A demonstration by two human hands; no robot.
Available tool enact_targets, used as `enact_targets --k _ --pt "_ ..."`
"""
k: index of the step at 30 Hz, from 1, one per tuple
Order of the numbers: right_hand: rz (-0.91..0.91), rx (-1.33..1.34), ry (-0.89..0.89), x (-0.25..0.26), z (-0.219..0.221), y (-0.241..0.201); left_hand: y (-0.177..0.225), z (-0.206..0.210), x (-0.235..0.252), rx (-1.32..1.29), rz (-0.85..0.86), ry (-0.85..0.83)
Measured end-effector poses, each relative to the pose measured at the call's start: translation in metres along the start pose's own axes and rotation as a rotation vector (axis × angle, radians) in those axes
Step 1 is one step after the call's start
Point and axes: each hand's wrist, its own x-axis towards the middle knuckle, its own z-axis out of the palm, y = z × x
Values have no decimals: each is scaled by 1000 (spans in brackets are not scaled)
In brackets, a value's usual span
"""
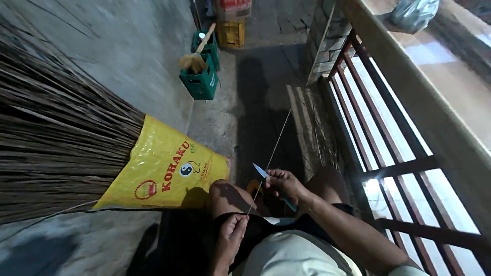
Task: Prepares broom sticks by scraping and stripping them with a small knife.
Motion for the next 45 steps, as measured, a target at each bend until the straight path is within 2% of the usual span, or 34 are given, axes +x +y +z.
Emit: enact_targets --k 4,8,12,15,19,21,24,29,35,37,40,43,45 --pt "24 -10 -152 -13 11 14 0 0 -2 -15 -60 -25" --pt "-25 -4 10 0 -5 -3 -1 -8 -7 -38 -107 -59" --pt "-44 25 16 4 -10 -5 -6 -11 -7 2 -131 -64" --pt "-88 -7 20 -2 1 -1 -1 -4 0 62 -78 -21" --pt "-136 -44 -54 -11 25 16 10 14 15 100 82 89" --pt "-123 -58 -135 -15 32 27 13 18 21 68 120 78" --pt "-85 -24 -210 -15 29 31 16 16 21 -12 86 28" --pt "-74 27 -68 -3 7 0 9 5 9 -88 -15 -21" --pt "-61 -2 -128 -12 17 16 0 2 2 -168 -81 -46" --pt "-95 -8 -78 -11 12 7 0 -3 -3 -193 -101 -77" --pt "-109 27 20 -3 -2 -9 -3 -12 -9 -169 -143 -111" --pt "-120 42 13 -4 -1 -7 -8 -15 -8 -125 -169 -117" --pt "-150 28 6 -6 5 -2 -5 -9 -4 -81 -122 -103"
